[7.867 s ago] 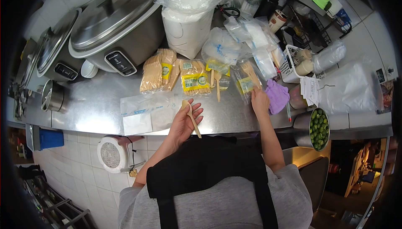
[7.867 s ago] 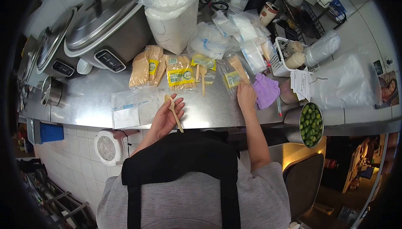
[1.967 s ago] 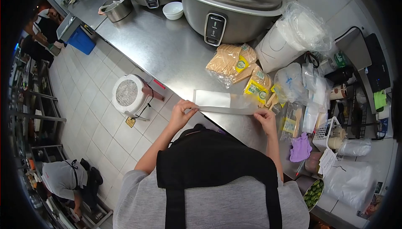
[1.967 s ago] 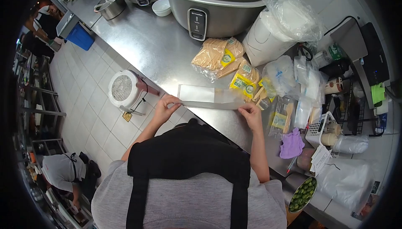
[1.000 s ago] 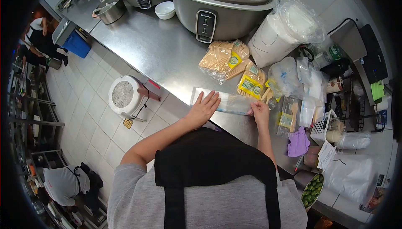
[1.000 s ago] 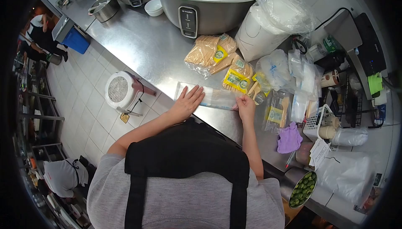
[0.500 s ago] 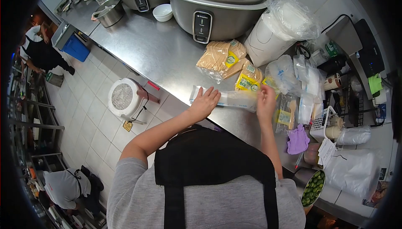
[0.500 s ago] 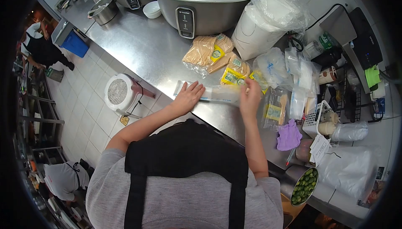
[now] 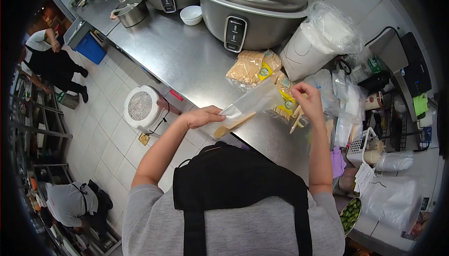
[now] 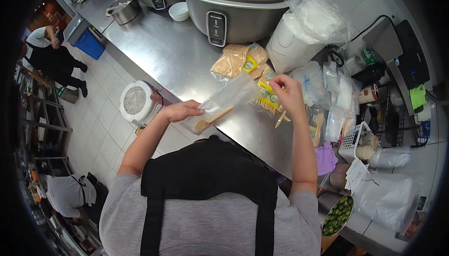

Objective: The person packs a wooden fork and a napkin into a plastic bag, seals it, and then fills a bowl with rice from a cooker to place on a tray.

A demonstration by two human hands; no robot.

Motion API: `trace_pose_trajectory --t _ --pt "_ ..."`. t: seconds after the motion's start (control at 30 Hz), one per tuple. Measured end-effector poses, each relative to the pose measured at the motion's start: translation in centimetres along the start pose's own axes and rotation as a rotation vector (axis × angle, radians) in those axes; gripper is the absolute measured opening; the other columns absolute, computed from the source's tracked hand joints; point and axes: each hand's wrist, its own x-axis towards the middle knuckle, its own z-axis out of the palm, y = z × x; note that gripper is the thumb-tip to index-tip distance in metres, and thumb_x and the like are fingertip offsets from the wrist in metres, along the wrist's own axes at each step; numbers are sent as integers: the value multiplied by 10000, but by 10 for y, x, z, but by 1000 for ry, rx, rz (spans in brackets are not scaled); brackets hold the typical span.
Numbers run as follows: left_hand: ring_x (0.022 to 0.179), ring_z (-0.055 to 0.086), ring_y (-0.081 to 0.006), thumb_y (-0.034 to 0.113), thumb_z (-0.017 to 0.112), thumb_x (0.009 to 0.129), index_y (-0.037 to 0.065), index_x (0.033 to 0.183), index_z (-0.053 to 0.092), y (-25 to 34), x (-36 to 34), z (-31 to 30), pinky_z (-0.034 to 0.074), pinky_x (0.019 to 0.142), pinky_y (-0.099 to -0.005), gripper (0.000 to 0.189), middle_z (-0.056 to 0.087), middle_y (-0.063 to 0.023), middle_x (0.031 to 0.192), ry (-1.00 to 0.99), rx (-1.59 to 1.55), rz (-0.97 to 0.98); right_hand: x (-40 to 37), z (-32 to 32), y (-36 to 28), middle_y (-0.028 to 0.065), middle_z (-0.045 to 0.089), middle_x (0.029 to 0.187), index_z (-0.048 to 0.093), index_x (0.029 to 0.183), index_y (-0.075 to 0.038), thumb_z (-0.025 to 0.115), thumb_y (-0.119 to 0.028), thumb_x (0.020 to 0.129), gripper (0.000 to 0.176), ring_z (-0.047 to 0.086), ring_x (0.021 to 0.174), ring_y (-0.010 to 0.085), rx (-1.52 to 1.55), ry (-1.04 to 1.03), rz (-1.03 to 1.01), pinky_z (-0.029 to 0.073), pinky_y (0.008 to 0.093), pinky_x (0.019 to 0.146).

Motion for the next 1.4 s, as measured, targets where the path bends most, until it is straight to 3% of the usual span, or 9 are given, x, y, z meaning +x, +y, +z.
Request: trace_pose_trajectory --t 0.17,0.37,0.5,0.57,0.7,0.93,1.17,1.2,1.4 --pt "941 559 -134 210 514 883 -42 1128 509 -19 4 16 436 834 -262 351 588 -79 1039 35 -580 36 -13 94 8 50 577 890 503 1109 -9 547 -238 855 344 552 788 124 798 -320 157 457 258 665" --pt "965 561 -159 231 535 870 -60 1130 491 -31 0 17 440 847 -275 392 575 -107 1065 45 -644 38 25 82 -6 41 583 865 520 1089 -9 522 -279 869 349 546 752 112 232 -78 -58 460 261 659" --pt "968 563 -173 226 534 870 -57 1139 480 -31 -3 14 440 854 -287 394 569 -110 1075 70 -661 66 38 71 12 54 582 954 504 1117 -20 532 -314 863 390 556 808 125 507 34 -55 460 277 670" --pt "973 561 -175 225 532 871 -52 1141 479 -28 -4 18 441 855 -293 390 566 -111 1079 87 -690 93 28 83 6 59 557 1049 486 1145 -45 561 -336 843 426 558 873 139 1055 -83 177 466 297 701" --pt "1004 546 -175 222 528 874 -43 1153 472 -28 -2 22 436 867 -308 390 559 -112 1094 95 -736 151 -3 125 -31 54 549 1066 477 1140 -51 628 -312 796 457 559 876 130 1173 -426 443 467 288 729" --pt "1021 528 -160 208 535 871 -31 1179 460 -22 4 22 403 904 -301 396 564 -91 1092 248 -768 166 39 120 -46 55 611 816 601 802 -23 640 -89 777 80 551 814 102 879 -95 88 438 244 717" --pt "964 534 -183 36 627 729 51 965 617 37 -6 17 408 848 -309 237 606 -58 1017 822 204 619 13 120 -62 63 621 832 639 813 -53 635 -18 662 155 537 870 256 163 183 -623 431 324 790" --pt "943 536 -209 34 641 702 66 893 645 35 -9 23 414 833 -317 194 619 -56 974 923 508 655 5 129 -47 48 629 860 641 816 -59 634 -35 660 158 536 880 255 153 156 -592 425 332 816" --pt "794 553 -195 77 668 692 59 816 646 -48 3 58 436 684 -313 128 622 -49 796 924 384 350 -45 170 21 83 589 734 636 824 -39 630 -84 708 125 549 859 217 161 -33 -279 448 292 685"
